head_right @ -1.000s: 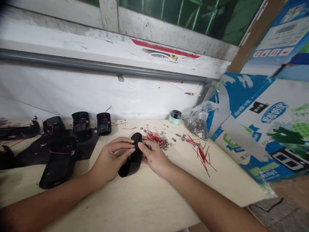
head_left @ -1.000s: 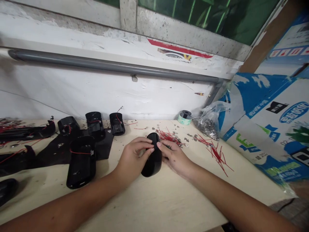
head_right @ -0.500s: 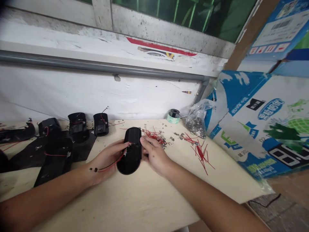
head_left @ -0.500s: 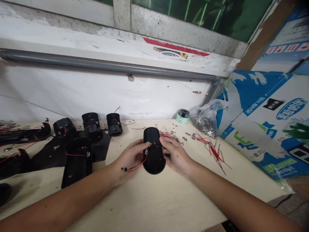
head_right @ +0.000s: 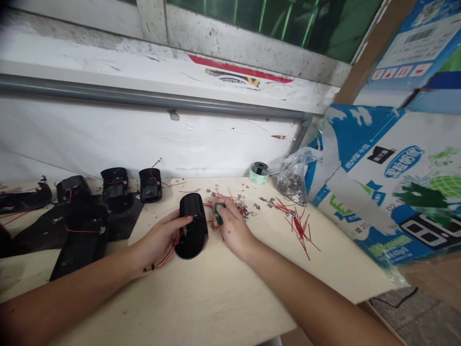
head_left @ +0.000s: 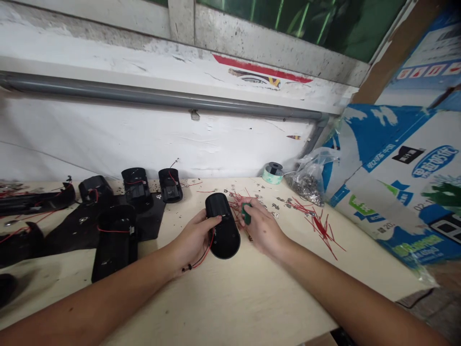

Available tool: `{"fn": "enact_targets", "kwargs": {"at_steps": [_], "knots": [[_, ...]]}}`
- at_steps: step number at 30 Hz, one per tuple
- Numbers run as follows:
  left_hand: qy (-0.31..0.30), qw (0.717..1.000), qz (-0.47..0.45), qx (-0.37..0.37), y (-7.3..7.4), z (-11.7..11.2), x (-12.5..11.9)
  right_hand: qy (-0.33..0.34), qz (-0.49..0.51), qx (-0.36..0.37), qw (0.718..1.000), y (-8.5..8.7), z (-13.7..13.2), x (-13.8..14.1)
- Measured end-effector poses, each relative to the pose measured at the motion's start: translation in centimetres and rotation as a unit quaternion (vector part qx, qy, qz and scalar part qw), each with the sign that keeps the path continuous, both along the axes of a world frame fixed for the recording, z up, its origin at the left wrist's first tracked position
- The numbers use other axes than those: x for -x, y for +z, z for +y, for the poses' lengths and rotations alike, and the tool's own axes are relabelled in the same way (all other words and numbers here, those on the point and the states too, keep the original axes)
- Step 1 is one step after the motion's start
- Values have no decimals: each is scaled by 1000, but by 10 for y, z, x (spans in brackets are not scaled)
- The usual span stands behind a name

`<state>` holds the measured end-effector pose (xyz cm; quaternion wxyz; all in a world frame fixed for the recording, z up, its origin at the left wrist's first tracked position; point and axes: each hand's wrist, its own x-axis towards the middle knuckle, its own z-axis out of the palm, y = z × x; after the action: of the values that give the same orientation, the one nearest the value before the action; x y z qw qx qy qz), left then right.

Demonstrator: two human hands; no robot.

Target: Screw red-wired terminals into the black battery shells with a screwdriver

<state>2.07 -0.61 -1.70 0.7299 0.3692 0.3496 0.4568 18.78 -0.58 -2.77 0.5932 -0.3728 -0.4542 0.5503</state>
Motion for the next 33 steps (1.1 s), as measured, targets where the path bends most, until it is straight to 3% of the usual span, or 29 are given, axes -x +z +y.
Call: {"fn": "enact_targets", "kwargs": {"at_steps": [7, 11, 19, 33], "knots": [[16, 999, 11, -27, -5, 0, 0, 13, -122, -33, 992, 6, -3, -3], [8, 998, 26, -53, -7, -1, 0, 26, -113, -33, 993, 10, -5, -2], [-70, 993, 6, -95, -5, -4, -1, 39, -99, 1, 994, 8, -6, -1], [-45, 989, 68, -121, -9, -6, 2, 19, -177, -77, 981, 2, -7, 2]]}}
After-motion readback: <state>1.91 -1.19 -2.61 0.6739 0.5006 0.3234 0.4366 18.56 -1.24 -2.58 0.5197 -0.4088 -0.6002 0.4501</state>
